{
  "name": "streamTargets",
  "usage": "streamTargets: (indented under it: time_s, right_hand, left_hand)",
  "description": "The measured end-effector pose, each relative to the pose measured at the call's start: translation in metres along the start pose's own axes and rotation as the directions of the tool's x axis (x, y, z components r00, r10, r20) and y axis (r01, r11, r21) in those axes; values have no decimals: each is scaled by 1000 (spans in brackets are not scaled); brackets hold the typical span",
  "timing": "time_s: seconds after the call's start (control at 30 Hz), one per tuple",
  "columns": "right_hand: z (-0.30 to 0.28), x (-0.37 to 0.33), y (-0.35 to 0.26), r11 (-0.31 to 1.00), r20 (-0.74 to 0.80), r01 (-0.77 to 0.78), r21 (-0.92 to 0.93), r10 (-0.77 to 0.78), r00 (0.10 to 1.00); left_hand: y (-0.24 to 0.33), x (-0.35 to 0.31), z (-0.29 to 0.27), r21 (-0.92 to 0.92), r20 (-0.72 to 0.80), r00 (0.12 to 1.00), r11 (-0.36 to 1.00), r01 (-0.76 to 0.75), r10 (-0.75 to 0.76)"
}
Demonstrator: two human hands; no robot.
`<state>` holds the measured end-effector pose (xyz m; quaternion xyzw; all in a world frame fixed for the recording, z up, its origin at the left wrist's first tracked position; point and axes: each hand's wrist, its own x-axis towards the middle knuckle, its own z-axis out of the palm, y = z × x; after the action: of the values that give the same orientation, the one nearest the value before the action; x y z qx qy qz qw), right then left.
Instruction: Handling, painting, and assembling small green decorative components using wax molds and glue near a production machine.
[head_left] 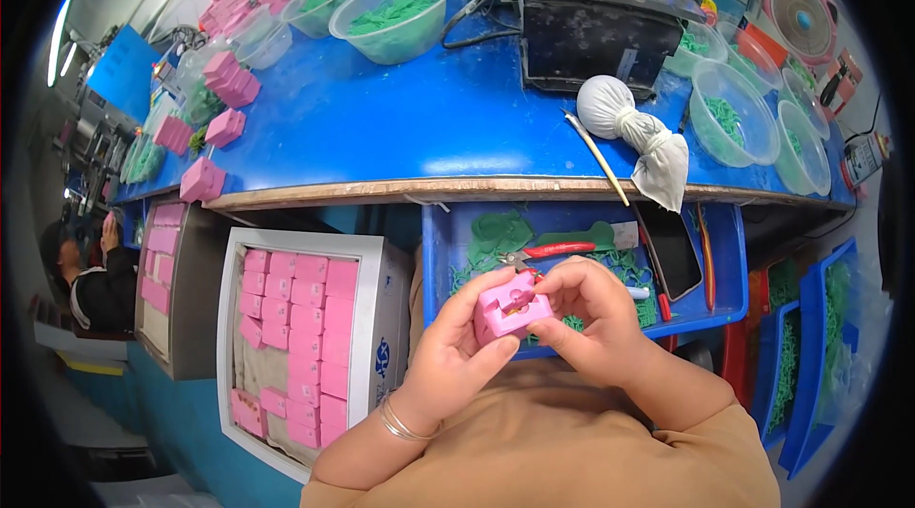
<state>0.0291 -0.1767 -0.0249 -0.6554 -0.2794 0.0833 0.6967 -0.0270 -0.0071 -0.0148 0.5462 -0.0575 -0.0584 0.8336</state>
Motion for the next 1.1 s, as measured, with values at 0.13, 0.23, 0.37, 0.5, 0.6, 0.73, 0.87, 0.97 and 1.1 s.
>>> streamTargets:
  time_s: [0.13, 0.23, 0.37, 0.5, 0.6, 0.73, 0.87, 0.97, 1.1]
  right_hand:
    - [4, 1, -9, 920, 4, -260, 293, 271, 963]
    - [-2, 0, 0, 989, -1, -114, 91, 115, 993]
    - [-9, 8, -9, 990, 141, 38, -136, -19, 990]
    - [-9, 10, -9, 982, 176, 140, -127, -117, 977]
    - [-9, 11, -3, 996, 188, 90, 1, -89, 978]
    - [-6, 14, -2, 966, 190, 184, -179, -150, 970]
    - [13, 6, 2, 848, 134, -285, 448, 252, 958]
    - [14, 13, 3, 528, 283, -515, 675, 459, 842]
    - [8, 24, 5, 858, 99, -288, 425, 272, 957]
  left_hand:
    - [-4, -4, -1, 166, -21, 996, 983, -82, 86]
    - [-3, -4, -5, 174, 25, 993, 977, -120, 118]
    - [2, -3, -13, 5, 116, 991, 998, -67, 66]
    - [-4, -4, -19, -144, 204, 979, 990, 11, 18]
    - [-1, -3, -14, -168, 180, 983, 986, 11, 19]
    - [-8, -4, -13, -36, 122, 990, 997, -69, 73]
    - [7, -4, 9, 304, 43, 999, 952, -30, 17]
    - [8, -1, 9, 821, 126, 980, 537, -192, 157]
    - [14, 3, 5, 851, 141, 955, 462, -251, 259]
